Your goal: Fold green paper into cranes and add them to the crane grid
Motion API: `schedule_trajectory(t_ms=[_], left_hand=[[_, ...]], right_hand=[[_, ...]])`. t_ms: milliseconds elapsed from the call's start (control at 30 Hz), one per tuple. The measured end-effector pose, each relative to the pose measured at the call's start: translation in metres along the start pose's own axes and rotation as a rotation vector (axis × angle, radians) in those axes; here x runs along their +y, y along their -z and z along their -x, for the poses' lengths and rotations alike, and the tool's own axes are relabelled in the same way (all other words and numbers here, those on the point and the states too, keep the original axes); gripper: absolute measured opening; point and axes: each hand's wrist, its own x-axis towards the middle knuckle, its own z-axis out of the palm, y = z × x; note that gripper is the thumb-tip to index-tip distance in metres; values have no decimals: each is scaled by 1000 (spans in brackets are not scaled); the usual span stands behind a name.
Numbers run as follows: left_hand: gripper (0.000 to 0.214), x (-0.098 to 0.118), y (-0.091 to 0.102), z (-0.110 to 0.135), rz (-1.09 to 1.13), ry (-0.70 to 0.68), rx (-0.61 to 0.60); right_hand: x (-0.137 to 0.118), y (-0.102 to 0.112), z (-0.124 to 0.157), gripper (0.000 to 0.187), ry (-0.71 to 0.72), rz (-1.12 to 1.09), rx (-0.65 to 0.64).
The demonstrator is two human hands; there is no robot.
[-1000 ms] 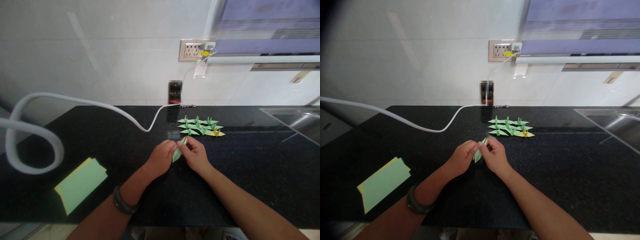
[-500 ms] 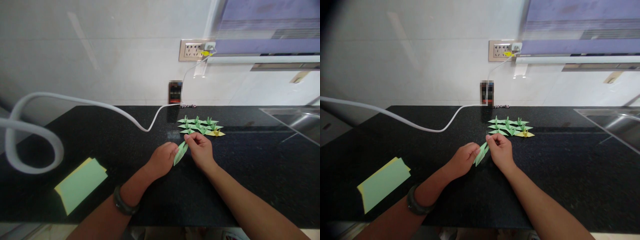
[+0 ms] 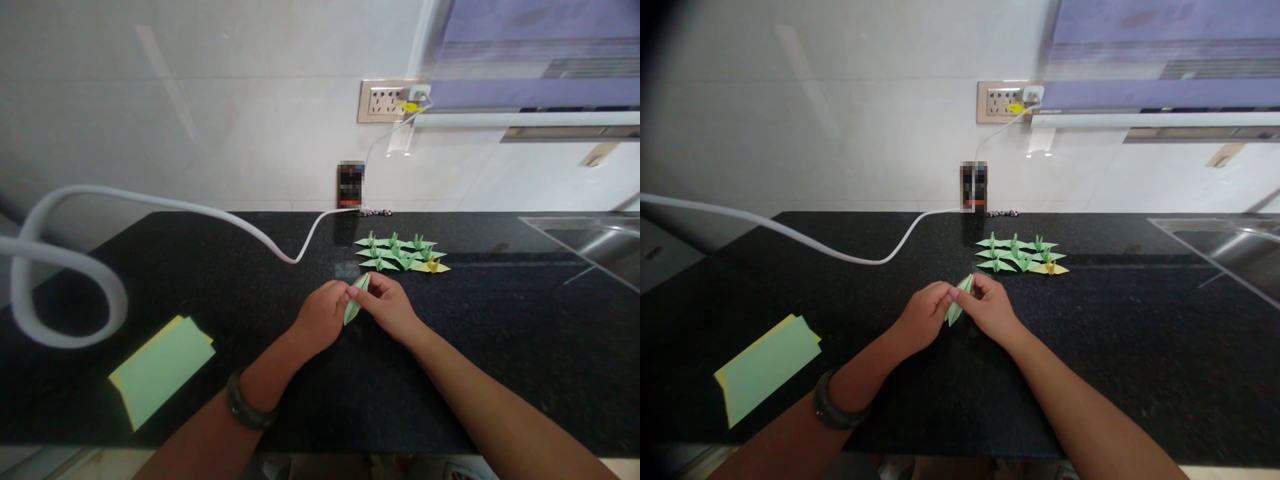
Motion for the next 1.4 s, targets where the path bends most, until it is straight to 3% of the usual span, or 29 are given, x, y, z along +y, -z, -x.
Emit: schedule_trajectory(t_ms=[433,833,1067,1400], left_hand=[[28,-1,1,0,13,32,16],[26,-4,0,-2,17,40,22],[27,-4,0,-1,19,46,40],[28,-2,3,-2,94,96,96]], right_hand=[[0,1,1,27,5,76,-42],[5,2,2,21,72,209,-29],[5,2,2,19,55,186,-21],[1,-2,1,20,29,-18,-17]])
